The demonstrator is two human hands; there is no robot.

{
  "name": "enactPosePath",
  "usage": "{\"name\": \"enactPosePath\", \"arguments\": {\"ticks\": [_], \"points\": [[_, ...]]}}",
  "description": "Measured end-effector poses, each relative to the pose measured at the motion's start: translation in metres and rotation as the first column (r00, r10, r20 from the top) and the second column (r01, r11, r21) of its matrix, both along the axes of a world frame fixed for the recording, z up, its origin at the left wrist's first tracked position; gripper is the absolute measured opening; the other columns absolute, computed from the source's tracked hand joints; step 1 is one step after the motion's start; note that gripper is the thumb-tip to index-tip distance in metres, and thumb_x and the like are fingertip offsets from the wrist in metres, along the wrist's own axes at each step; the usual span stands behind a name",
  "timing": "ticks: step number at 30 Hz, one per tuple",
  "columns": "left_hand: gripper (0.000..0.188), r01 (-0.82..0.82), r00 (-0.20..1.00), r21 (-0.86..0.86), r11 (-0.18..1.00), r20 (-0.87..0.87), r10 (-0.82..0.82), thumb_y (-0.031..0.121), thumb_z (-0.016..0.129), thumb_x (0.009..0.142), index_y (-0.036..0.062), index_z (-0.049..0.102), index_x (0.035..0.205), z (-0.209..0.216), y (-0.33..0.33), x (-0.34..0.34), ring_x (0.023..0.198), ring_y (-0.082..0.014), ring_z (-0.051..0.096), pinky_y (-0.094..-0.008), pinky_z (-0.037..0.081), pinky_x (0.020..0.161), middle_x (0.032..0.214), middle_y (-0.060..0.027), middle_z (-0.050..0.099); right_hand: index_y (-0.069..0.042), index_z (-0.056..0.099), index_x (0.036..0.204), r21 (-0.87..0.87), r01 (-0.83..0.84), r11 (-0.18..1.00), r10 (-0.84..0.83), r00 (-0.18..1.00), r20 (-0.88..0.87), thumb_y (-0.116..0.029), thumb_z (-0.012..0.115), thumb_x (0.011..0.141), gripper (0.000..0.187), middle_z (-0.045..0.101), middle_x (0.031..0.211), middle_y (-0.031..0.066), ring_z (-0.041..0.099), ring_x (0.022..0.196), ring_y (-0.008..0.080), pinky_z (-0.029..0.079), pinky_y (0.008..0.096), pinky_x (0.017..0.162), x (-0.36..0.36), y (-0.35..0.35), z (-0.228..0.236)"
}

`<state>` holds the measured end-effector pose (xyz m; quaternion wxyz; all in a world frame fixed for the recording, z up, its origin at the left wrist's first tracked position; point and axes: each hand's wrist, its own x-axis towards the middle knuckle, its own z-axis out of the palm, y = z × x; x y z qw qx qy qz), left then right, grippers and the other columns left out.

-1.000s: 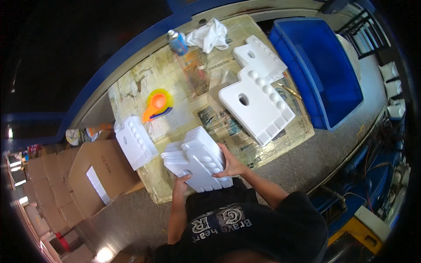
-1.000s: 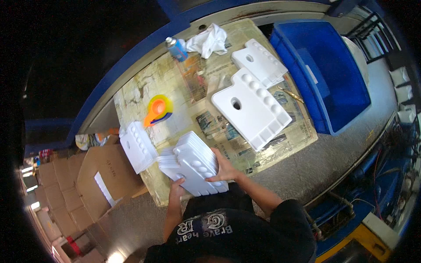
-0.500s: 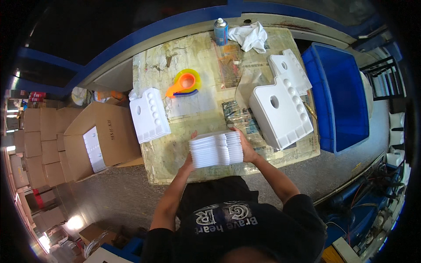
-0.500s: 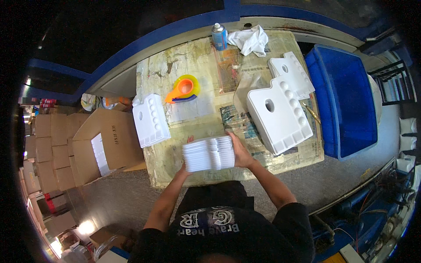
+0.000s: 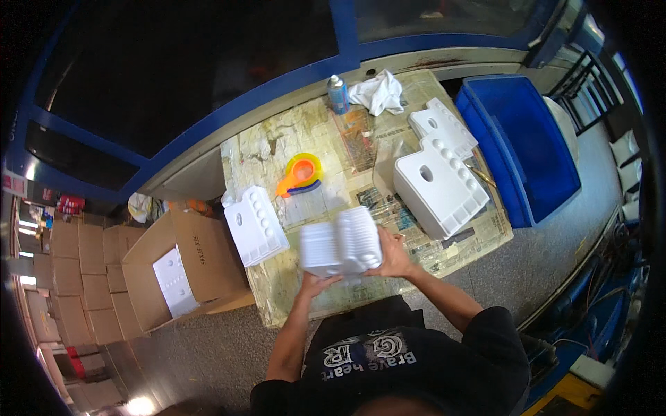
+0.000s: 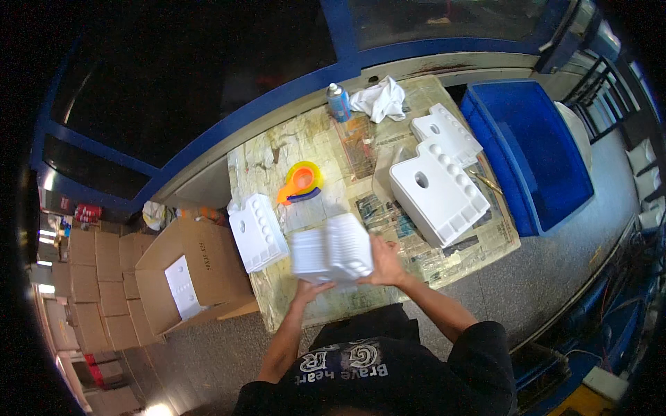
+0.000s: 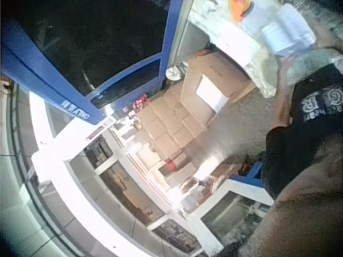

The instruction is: The person repeatedly picks white plastic parts from a blue bin, stacks them on a table, and places the stacks into a cardboard box. The person handles the parts by hand, aligning them into neat stacks before transferring them to the box.

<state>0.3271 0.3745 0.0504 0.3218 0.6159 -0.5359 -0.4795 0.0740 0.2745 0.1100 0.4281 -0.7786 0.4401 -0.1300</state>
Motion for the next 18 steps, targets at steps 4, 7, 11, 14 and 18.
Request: {"name": "enactPosePath", "arguments": {"ticks": [4, 7, 11, 14, 18], "points": [[0.074, -0.291, 0.664, 0.154, 0.944, -0.678, 0.315, 0.027, 0.078, 0.066, 0.002, 0.047, 0.129, 0.025, 0.033, 0.042, 0.101, -0.0324, 0.061, -0.0455, 0.052, 0.09, 0.117, -0.0141, 0.059, 0.011, 0.031, 0.132, -0.218, 0.06, 0.974, -0.041, 0.995, 0.092, -0.052, 0.069, 0.074, 0.094, 0.045, 0.112, 0.0251, 0.052, 0.099, 0.0369, 0.042, 0.0496, 0.084, 0.031, 0.04, 0.098], [0.078, -0.43, 0.292, 0.223, 0.875, -0.883, 0.369, 0.032, 0.075, 0.066, 0.0021, 0.045, 0.132, 0.039, 0.063, 0.052, 0.103, -0.034, 0.061, -0.0468, 0.052, 0.09, 0.12, -0.0162, 0.057, 0.009, 0.039, 0.128, -0.078, 0.025, 0.997, 0.01, 0.907, 0.421, -0.034, 0.06, 0.086, 0.063, 0.048, 0.106, 0.0241, 0.054, 0.094, 0.0355, 0.045, 0.0421, 0.082, 0.053, 0.062, 0.154], [0.079, -0.357, 0.161, 0.254, 0.899, -0.931, 0.328, 0.033, 0.074, 0.066, 0.002, 0.044, 0.132, 0.058, 0.096, 0.044, 0.104, -0.0341, 0.06, -0.0469, 0.052, 0.09, 0.121, -0.0166, 0.057, 0.005, 0.049, 0.123, -0.115, -0.031, 0.993, 0.091, 0.819, 0.566, -0.01, 0.055, 0.087, 0.04, 0.052, 0.095, 0.0182, 0.059, 0.083, 0.0291, 0.049, 0.0359, 0.075, 0.081, 0.09, 0.188], [0.08, -0.318, 0.106, 0.26, 0.912, -0.946, 0.307, 0.034, 0.074, 0.066, 0.0019, 0.043, 0.133, 0.07, 0.108, 0.036, 0.104, -0.0343, 0.06, -0.0471, 0.052, 0.09, 0.121, -0.0169, 0.057, 0.007, 0.051, 0.12, -0.136, -0.072, 0.988, 0.138, 0.806, 0.575, 0.0, 0.058, 0.08, 0.041, 0.054, 0.092, 0.0166, 0.06, 0.079, 0.0245, 0.05, 0.0319, 0.071, 0.089, 0.103, 0.193], [0.081, -0.296, 0.058, 0.263, 0.918, -0.955, 0.292, 0.035, 0.073, 0.066, 0.0018, 0.043, 0.133, 0.079, 0.113, 0.028, 0.104, -0.0344, 0.06, -0.0472, 0.052, 0.091, 0.122, -0.0173, 0.056, 0.008, 0.052, 0.12, -0.15, -0.083, 0.985, 0.148, 0.853, 0.5, -0.002, 0.061, 0.078, 0.045, 0.055, 0.091, 0.0159, 0.059, 0.079, 0.0233, 0.052, 0.03, 0.069, 0.095, 0.109, 0.194]]}}
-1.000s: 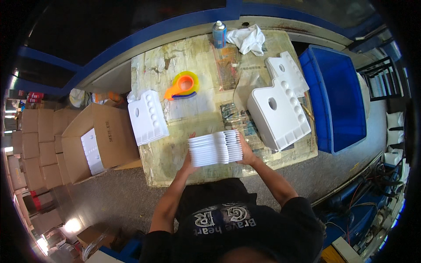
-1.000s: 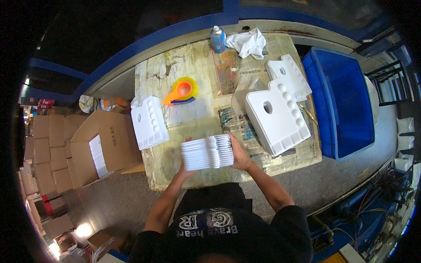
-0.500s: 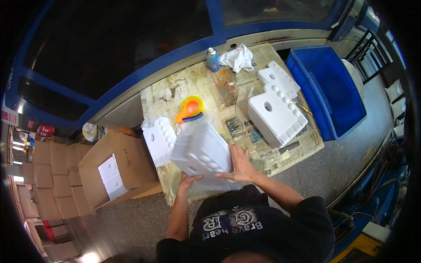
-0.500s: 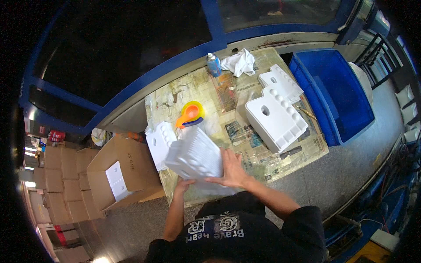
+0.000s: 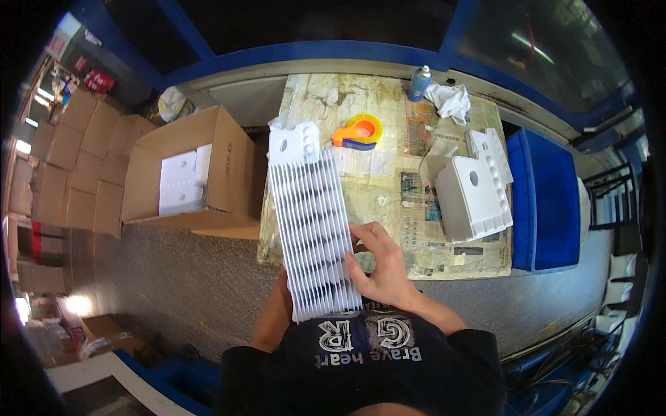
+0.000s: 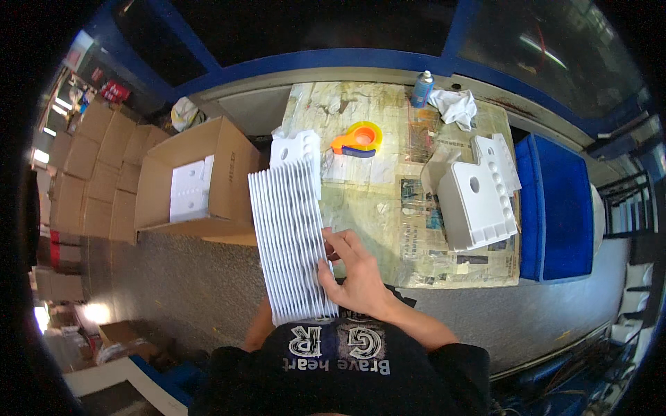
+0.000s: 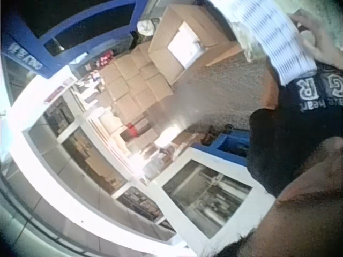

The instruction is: The person repeatedly picks white plastic parts from a blue bin, stacks them on a table, and places the stacks into a cardboard box. The person handles the parts by hand, aligning them into neat stacks before transferring them to the box.

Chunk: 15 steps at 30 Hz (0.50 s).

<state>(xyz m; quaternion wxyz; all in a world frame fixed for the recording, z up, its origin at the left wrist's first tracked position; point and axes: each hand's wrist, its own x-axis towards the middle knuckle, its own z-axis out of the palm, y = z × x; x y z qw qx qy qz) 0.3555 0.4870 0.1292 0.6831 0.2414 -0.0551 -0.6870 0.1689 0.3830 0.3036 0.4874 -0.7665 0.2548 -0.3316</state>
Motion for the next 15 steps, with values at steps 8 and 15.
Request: {"name": "enactPosePath", "arguments": {"ticks": [8, 15], "points": [[0.083, 0.027, 0.999, -0.007, 1.0, -0.039, -0.028, 0.037, 0.072, 0.065, 0.0016, 0.041, 0.134, 0.001, -0.001, 0.001, 0.105, -0.0347, 0.06, -0.0475, 0.051, 0.091, 0.122, -0.018, 0.056, 0.005, 0.049, 0.124, 0.04, 0.024, 0.999, -0.021, 0.997, -0.073, 0.005, 0.063, 0.074, 0.052, 0.052, 0.103, 0.015, 0.058, 0.09, 0.0239, 0.055, 0.0303, 0.074, 0.008, 0.001, 0.012], [0.085, 0.066, 0.997, -0.017, 0.998, -0.039, -0.066, 0.039, 0.071, 0.065, 0.0014, 0.04, 0.135, 0.002, -0.005, 0.007, 0.106, -0.035, 0.06, -0.0478, 0.051, 0.091, 0.123, -0.0187, 0.055, -0.003, 0.055, 0.105, -0.169, 0.191, 0.967, -0.197, 0.98, -0.017, 0.016, 0.064, 0.067, 0.043, 0.04, 0.122, 0.0164, 0.051, 0.109, 0.0291, 0.055, 0.0311, 0.078, 0.008, 0.007, 0.01]]}}
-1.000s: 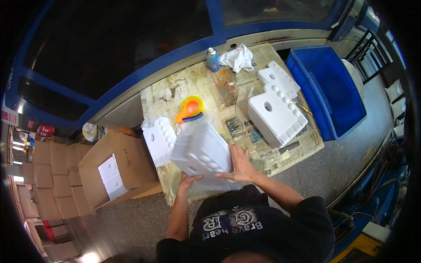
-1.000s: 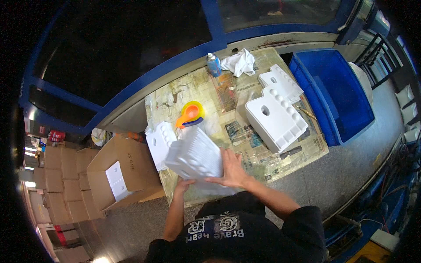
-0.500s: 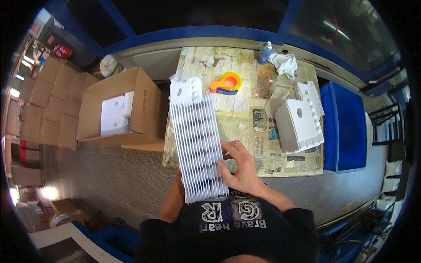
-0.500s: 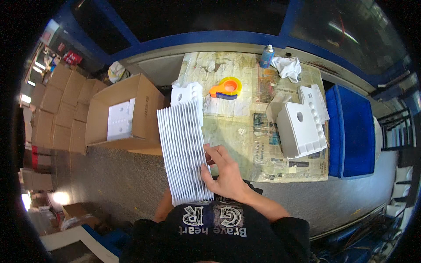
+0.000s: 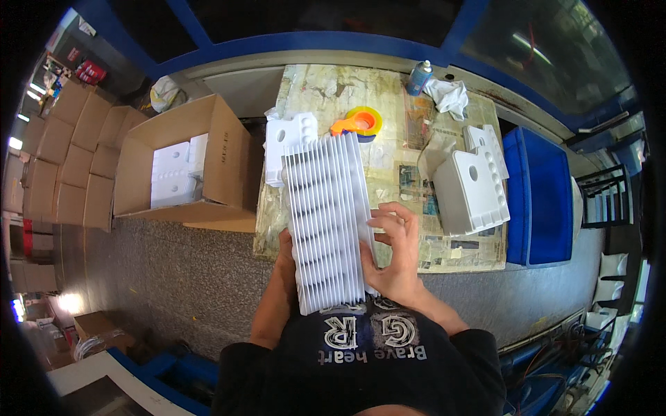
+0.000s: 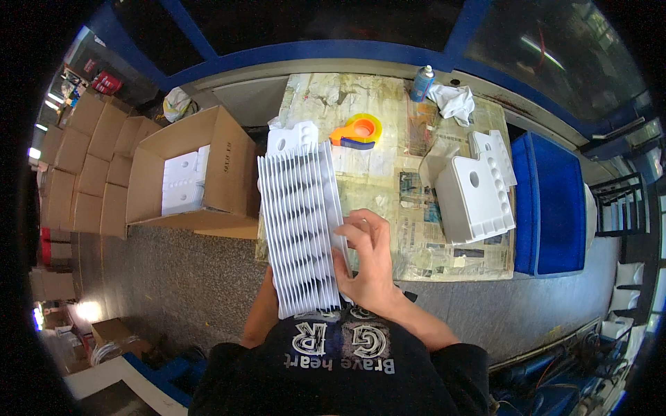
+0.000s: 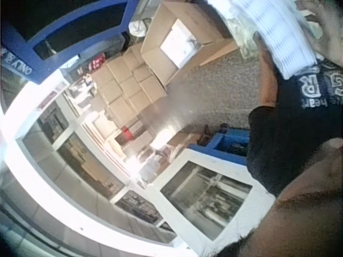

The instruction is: The person repeatedly picks white plastic parts from a blue bin, stacks them on a table, and places the stacks into a cardboard box. The person handles the parts by hand, aligning them into neat stacks before transferring them to the box.

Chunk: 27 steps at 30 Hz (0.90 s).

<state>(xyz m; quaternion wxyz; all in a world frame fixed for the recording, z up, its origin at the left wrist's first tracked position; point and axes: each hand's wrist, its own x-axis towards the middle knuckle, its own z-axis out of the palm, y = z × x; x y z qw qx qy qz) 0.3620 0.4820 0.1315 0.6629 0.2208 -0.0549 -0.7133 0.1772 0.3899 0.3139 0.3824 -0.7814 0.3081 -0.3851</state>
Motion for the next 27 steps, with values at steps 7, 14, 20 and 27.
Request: {"name": "enactPosePath", "arguments": {"ticks": [7, 14, 20, 27], "points": [[0.087, 0.037, 0.999, 0.01, 0.999, -0.011, -0.037, 0.041, 0.07, 0.065, 0.0012, 0.039, 0.136, 0.002, -0.005, 0.001, 0.106, -0.0352, 0.059, -0.0481, 0.051, 0.092, 0.124, -0.0194, 0.054, -0.004, 0.065, 0.091, -0.077, -0.119, 0.99, 0.113, 0.99, -0.081, 0.017, 0.058, 0.065, 0.034, 0.04, 0.126, 0.0192, 0.051, 0.115, 0.0361, 0.058, 0.0347, 0.076, -0.006, -0.005, -0.001], [0.089, 0.052, 0.999, 0.018, 0.998, -0.01, -0.052, 0.043, 0.069, 0.064, 0.001, 0.038, 0.137, 0.007, -0.004, 0.004, 0.107, -0.0355, 0.059, -0.0484, 0.051, 0.092, 0.125, -0.0201, 0.054, -0.002, 0.068, 0.088, -0.086, -0.216, 0.972, 0.204, 0.97, -0.133, 0.005, 0.06, 0.068, 0.022, 0.042, 0.13, 0.0217, 0.049, 0.117, 0.0382, 0.054, 0.0401, 0.081, -0.011, -0.007, 0.0], [0.091, 0.058, 0.998, 0.02, 0.998, -0.022, -0.057, 0.045, 0.068, 0.064, 0.0008, 0.037, 0.137, 0.009, -0.006, 0.006, 0.108, -0.0357, 0.059, -0.0486, 0.05, 0.092, 0.126, -0.0207, 0.053, -0.002, 0.068, 0.086, -0.082, -0.147, 0.986, 0.137, 0.983, -0.12, -0.007, 0.067, 0.066, 0.021, 0.044, 0.129, 0.0216, 0.049, 0.116, 0.0385, 0.052, 0.0419, 0.079, -0.004, -0.002, 0.002], [0.093, 0.051, 0.998, 0.019, 0.999, -0.043, -0.05, 0.046, 0.067, 0.063, 0.0006, 0.036, 0.138, 0.012, -0.006, 0.008, 0.108, -0.036, 0.058, -0.0489, 0.05, 0.093, 0.126, -0.0214, 0.053, -0.002, 0.067, 0.083, -0.065, -0.14, 0.988, 0.13, 0.982, -0.139, -0.008, 0.069, 0.063, 0.02, 0.045, 0.128, 0.0215, 0.05, 0.116, 0.0375, 0.052, 0.0414, 0.077, 0.0, -0.002, 0.003]]}}
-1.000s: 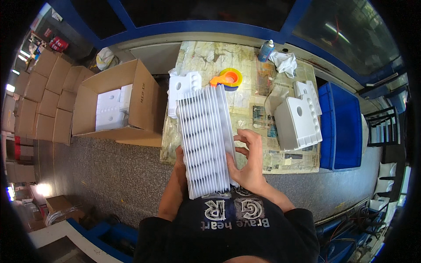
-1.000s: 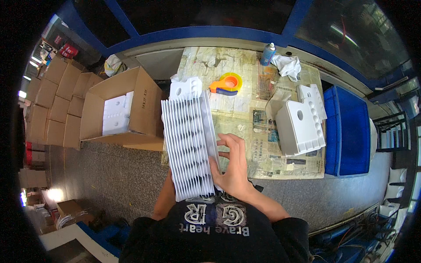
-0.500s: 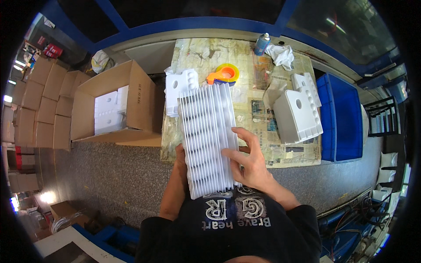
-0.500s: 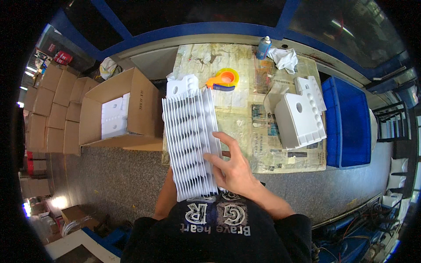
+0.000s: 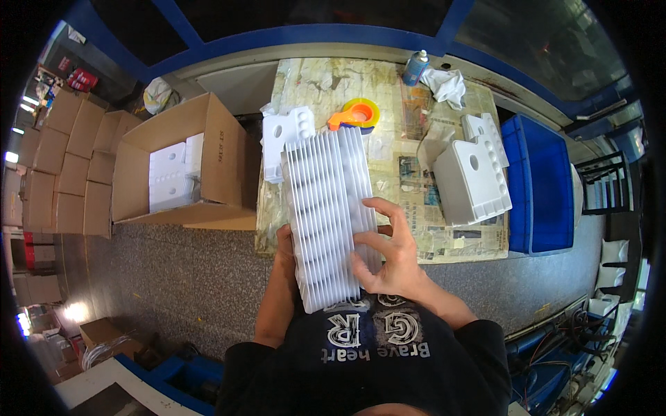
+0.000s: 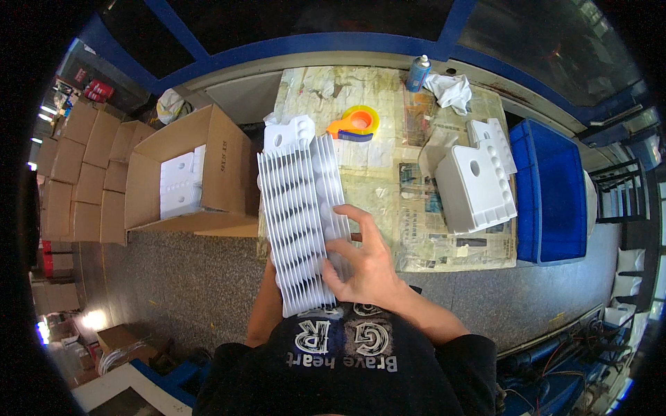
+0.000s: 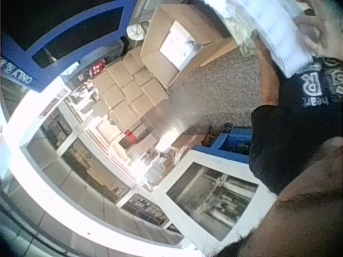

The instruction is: The person repeatedly picks white plastic parts from a blue bin, stacks them on a table, and places the stacks into a cardboard box. The person handles the parts by hand, aligning them into neat stacks before transferring them to the box.

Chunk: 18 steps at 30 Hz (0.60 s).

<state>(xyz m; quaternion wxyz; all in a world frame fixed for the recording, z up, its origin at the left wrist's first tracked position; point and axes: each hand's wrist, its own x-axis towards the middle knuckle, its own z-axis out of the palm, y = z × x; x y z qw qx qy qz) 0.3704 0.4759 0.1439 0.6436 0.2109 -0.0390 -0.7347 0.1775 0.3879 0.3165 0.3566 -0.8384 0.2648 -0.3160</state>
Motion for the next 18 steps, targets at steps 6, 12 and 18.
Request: {"name": "enactPosePath", "arguments": {"ticks": [6, 12, 18], "points": [[0.104, 0.003, 0.997, 0.016, 1.0, 0.082, -0.005, 0.057, 0.063, 0.06, -0.0006, 0.031, 0.141, -0.008, 0.0, 0.004, 0.111, -0.0383, 0.057, -0.0506, 0.048, 0.094, 0.129, -0.0235, 0.051, 0.0, 0.065, 0.08, -0.004, 0.025, 1.0, -0.025, 1.0, 0.011, -0.008, 0.071, 0.062, 0.02, 0.046, 0.126, 0.0216, 0.05, 0.114, 0.0376, 0.053, 0.0406, 0.075, 0.003, 0.001, -0.002], [0.098, 0.011, 0.998, 0.045, 0.999, 0.064, -0.013, 0.056, 0.061, 0.064, 0.0, 0.034, 0.139, -0.018, 0.001, 0.005, 0.11, -0.0369, 0.058, -0.0499, 0.049, 0.094, 0.128, -0.0215, 0.052, -0.001, 0.063, 0.086, 0.012, 0.032, 0.999, -0.032, 0.999, -0.002, -0.008, 0.071, 0.064, 0.025, 0.045, 0.127, 0.021, 0.05, 0.113, 0.0374, 0.052, 0.0398, 0.078, 0.003, 0.0, -0.004], [0.093, -0.038, 0.998, 0.037, 0.999, 0.06, 0.036, 0.057, 0.06, 0.067, 0.0011, 0.036, 0.138, -0.037, 0.002, -0.003, 0.108, -0.0353, 0.059, -0.0488, 0.05, 0.092, 0.126, -0.0199, 0.053, -0.002, 0.049, 0.118, 0.287, 0.002, 0.958, -0.037, 0.993, 0.116, -0.001, 0.063, 0.071, 0.049, 0.041, 0.131, 0.0168, 0.048, 0.119, 0.0316, 0.048, 0.038, 0.09, -0.002, -0.002, -0.01]]}}
